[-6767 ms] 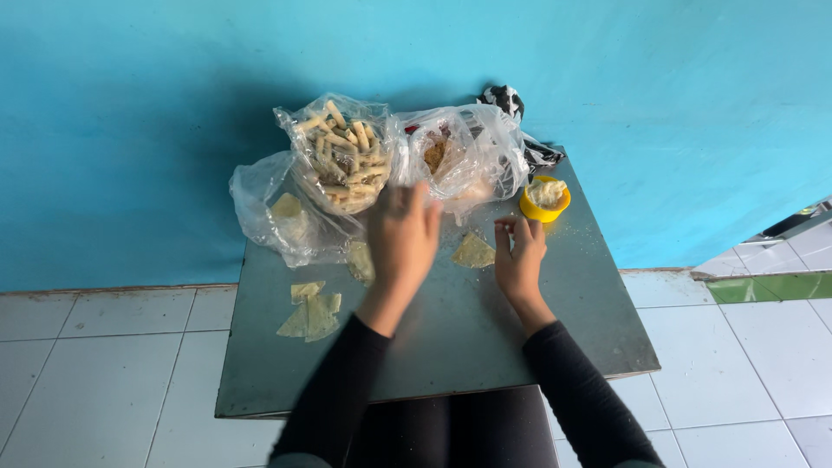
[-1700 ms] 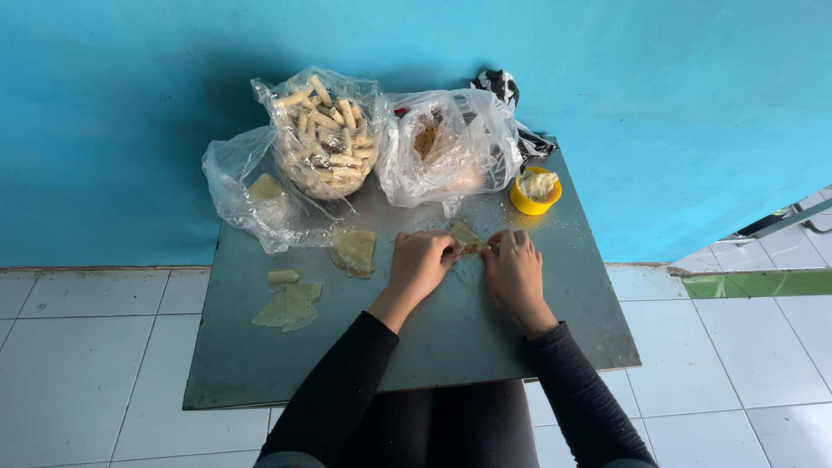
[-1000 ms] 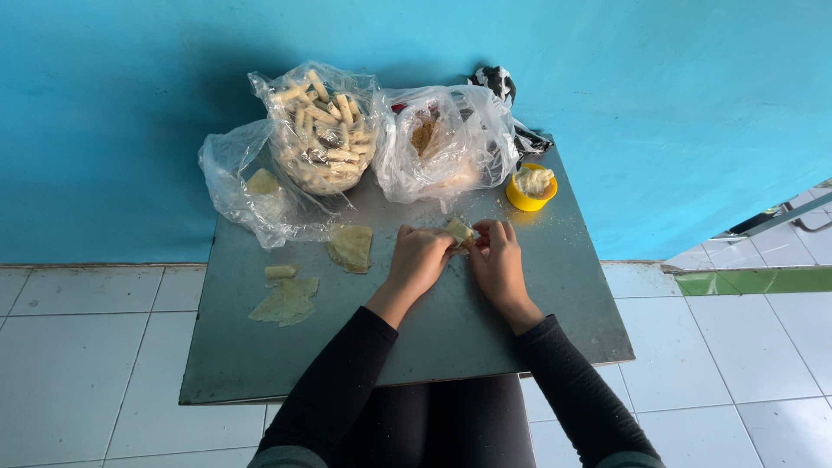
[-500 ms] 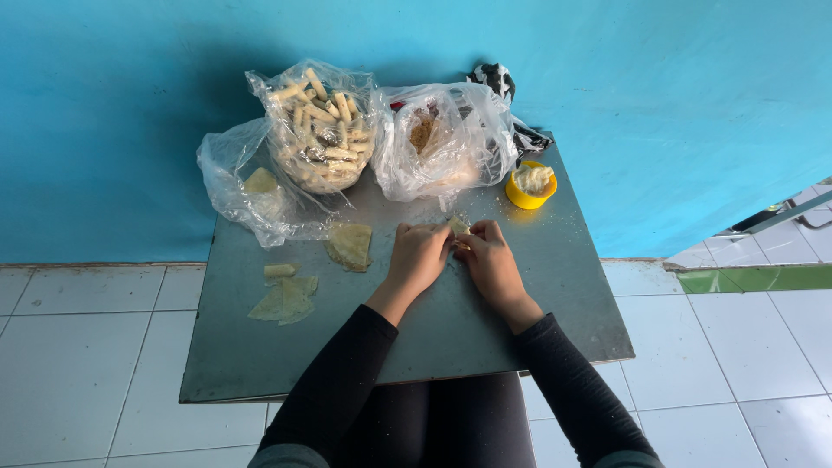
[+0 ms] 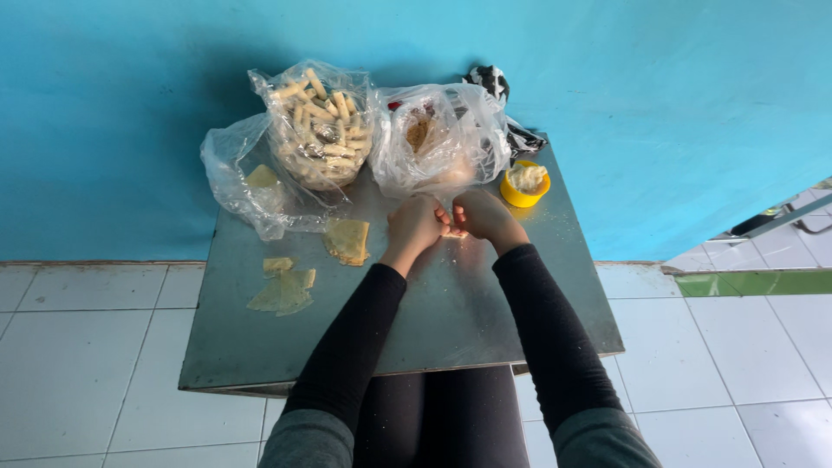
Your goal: The person sits at a small metal table and folds triangular pastry wrappers, rolling each one by hand into a cylindrical roll and setting the finished rolls aside. They occasionally reach into a plastic bag of filling and a yellow container of paste while working through the wrappers one at a time.
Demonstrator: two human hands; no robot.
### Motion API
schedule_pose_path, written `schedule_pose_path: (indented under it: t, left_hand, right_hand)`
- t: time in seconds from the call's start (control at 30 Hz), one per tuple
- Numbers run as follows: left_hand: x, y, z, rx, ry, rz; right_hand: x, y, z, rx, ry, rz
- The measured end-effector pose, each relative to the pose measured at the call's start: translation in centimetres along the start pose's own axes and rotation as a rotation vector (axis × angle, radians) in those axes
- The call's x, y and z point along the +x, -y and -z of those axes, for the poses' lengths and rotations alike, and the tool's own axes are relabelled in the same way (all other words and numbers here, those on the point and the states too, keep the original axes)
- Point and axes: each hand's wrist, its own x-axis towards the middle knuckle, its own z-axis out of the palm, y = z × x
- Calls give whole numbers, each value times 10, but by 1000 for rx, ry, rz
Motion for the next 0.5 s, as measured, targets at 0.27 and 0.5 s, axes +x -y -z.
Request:
schedule_pose_path:
  t: [0.27,0.5]
  left_hand:
    - [-22,10,1,136,-85,-264]
    - [-43,-4,-9,415,-277,-375]
  right_hand:
    - [-51,14,-9,122,-247,65]
    - [-72,33,-26,56,-468,-47]
